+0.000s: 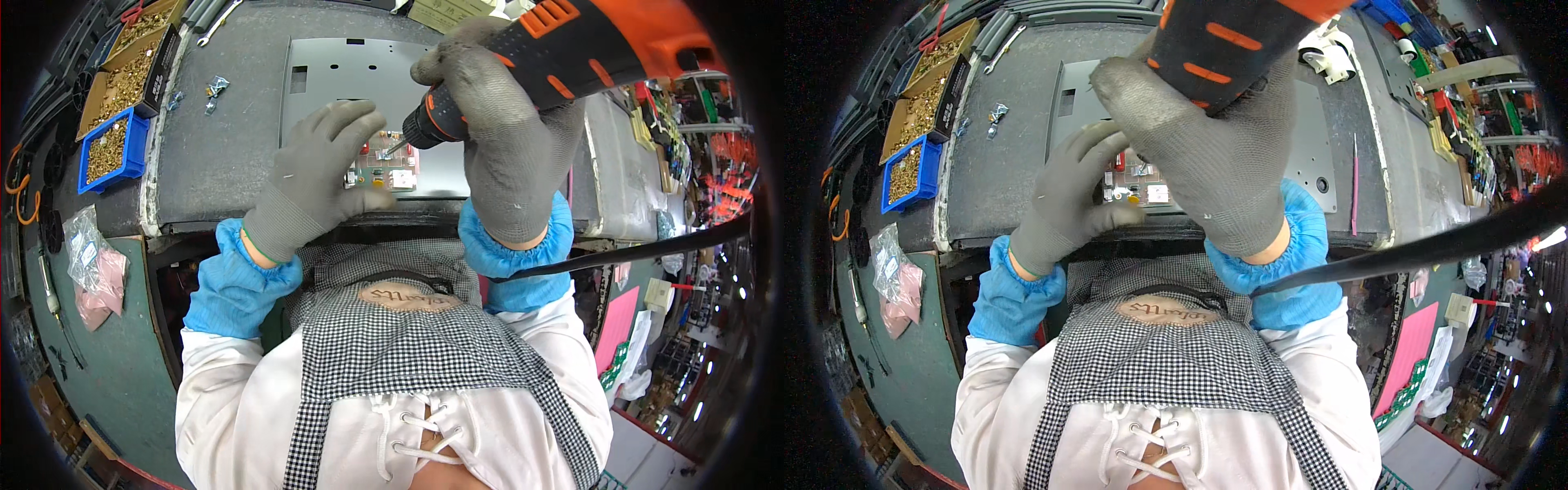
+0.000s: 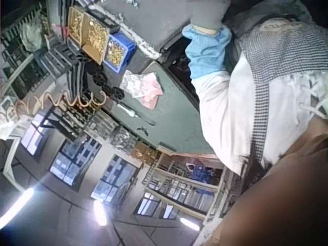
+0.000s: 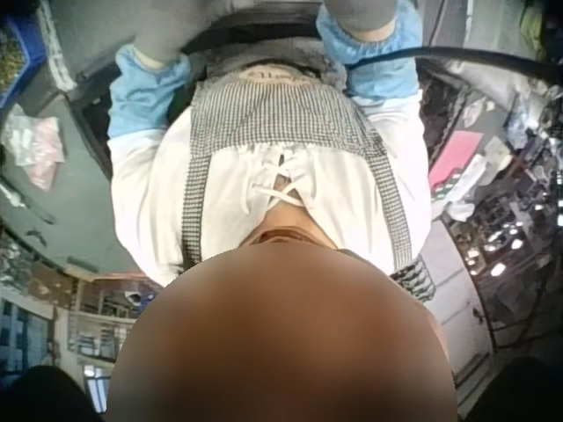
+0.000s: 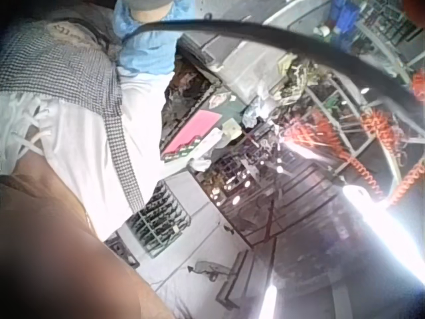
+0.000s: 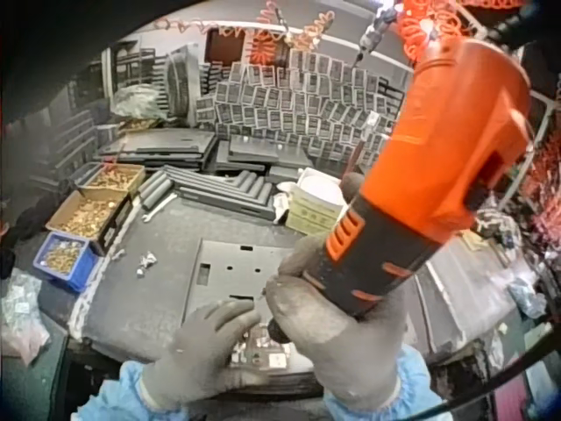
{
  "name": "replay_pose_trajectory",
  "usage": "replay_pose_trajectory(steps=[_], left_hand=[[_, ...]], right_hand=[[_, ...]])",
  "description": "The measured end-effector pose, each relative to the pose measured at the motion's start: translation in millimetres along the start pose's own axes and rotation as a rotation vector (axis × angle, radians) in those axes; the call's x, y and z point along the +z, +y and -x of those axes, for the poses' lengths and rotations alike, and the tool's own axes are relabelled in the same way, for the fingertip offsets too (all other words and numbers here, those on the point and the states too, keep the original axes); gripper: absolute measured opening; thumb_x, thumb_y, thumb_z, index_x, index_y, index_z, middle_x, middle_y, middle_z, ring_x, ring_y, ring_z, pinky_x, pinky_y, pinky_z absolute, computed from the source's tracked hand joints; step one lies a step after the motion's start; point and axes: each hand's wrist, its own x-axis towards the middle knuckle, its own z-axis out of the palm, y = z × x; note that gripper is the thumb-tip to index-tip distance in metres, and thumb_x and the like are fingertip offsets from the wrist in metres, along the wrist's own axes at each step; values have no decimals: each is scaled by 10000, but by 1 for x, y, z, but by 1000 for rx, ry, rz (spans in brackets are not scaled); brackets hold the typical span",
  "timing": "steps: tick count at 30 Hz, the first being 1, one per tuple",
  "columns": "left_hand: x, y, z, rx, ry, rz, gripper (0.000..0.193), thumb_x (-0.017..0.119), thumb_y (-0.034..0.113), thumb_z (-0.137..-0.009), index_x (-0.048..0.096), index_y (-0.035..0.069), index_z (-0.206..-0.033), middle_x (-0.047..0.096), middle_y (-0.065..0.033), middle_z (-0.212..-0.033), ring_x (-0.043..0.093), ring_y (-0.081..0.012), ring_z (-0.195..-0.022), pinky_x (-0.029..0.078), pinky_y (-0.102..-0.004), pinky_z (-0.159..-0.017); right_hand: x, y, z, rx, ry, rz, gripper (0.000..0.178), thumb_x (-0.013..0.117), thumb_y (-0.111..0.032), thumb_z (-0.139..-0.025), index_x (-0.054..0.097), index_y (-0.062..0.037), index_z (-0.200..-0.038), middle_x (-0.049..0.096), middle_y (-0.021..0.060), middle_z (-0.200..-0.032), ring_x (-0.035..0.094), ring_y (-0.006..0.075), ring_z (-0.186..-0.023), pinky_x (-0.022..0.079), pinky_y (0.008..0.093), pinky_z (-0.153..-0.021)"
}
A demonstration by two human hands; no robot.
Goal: Assemble electronic components onto a metal chassis using adhesive and an electric screwdriver.
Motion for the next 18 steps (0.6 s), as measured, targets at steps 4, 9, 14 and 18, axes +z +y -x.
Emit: replay_pose_trajectory(steps=[4,9,14,18], left_hand=[[11,3,-7,-70,52,122,355,797,246,-773,708,94,-1081,660,-97,-1172,622,-319,-1076,507,-431,-923],[22,1,-10,-123,21,122,202,786,198,-775,755,100,-949,696,-49,-1065,640,-268,-1014,511,-409,-880],[21,1,-14,-128,22,162,191,788,152,-786,745,46,-939,683,-96,-1042,641,-285,-979,527,-396,-840],[17,6,-18,-154,-12,73,187,794,183,-755,760,91,-914,701,-43,-1006,650,-250,-976,510,-402,-866]], right_hand=[[11,-12,-2,84,24,28,235,715,-145,-881,675,6,-1056,722,118,-893,719,224,-809,598,370,-778],[6,7,-7,9,-52,2,231,726,-151,-872,678,-2,-1041,721,114,-922,718,217,-806,599,370,-766],[5,10,-9,81,-11,-83,226,725,-147,-873,680,-5,-1043,717,111,-918,722,224,-814,607,370,-754],[4,17,-13,84,-39,-132,231,728,-139,-865,682,-9,-1051,711,104,-923,720,227,-813,615,376,-742]])
